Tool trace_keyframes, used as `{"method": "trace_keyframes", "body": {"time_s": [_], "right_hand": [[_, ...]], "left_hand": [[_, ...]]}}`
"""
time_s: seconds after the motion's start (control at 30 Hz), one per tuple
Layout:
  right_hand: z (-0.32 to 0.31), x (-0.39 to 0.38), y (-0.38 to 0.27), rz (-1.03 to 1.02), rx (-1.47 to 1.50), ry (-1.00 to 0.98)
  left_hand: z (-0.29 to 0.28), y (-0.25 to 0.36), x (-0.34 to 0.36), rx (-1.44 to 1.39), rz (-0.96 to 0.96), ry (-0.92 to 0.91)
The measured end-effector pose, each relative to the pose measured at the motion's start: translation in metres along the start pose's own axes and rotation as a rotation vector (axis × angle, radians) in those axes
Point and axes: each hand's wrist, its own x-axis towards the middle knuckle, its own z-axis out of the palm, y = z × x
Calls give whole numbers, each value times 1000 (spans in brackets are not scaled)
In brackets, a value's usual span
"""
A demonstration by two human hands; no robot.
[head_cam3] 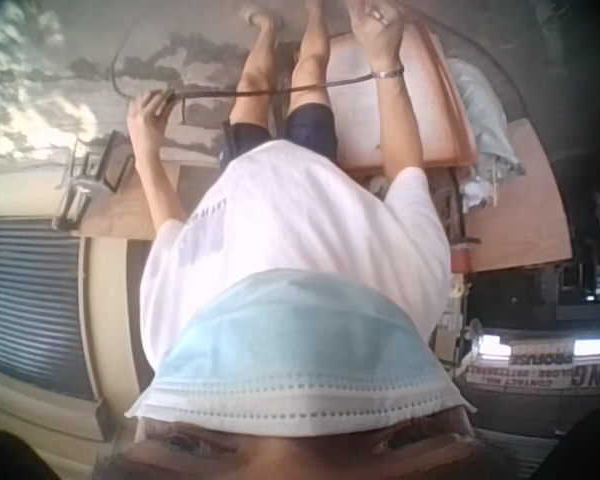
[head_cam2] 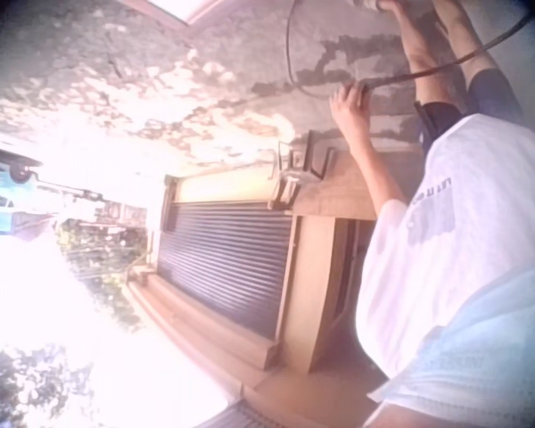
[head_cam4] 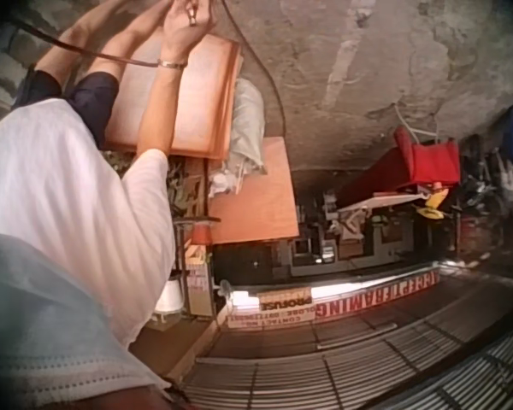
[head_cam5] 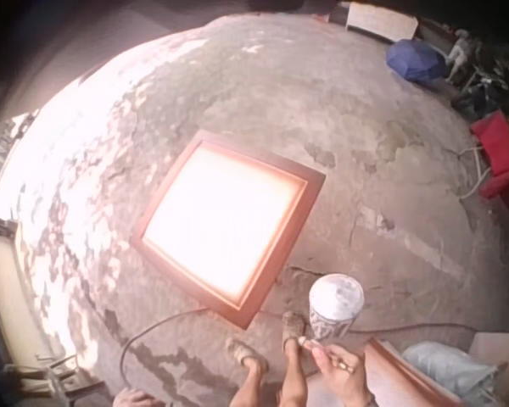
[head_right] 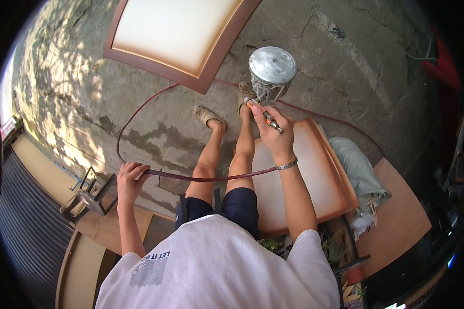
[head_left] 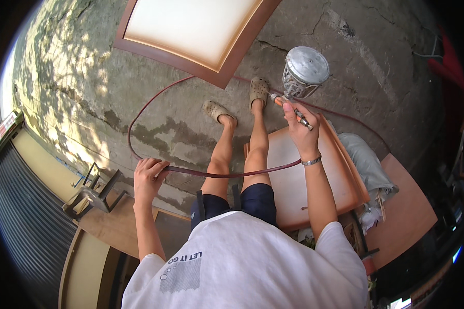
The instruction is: The person uses a spray gun to apply a light-colored finish to two wooden frames placed on the ground. They move around the frames to cover all sides, holding the spray gun in the right hand and the hose in the left.
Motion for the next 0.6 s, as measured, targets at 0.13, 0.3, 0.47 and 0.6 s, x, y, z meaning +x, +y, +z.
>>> {"method": "trace_keyframes", "body": {"time_s": [0.13,0.3,0.47,0.6], "right_hand": [[2,-26,-1,-45,12,-99],[-3,-16,-10,15,-43,-134],[-20,44,-5,92,-101,163],[-33,91,-5,-40,-35,447]], "left_hand": [[2,4,-2,-21,7,-10],[4,3,-7,-29,17,-18],[2,9,-7,-17,16,9],[5,7,-7,-8,-5,61]]}}
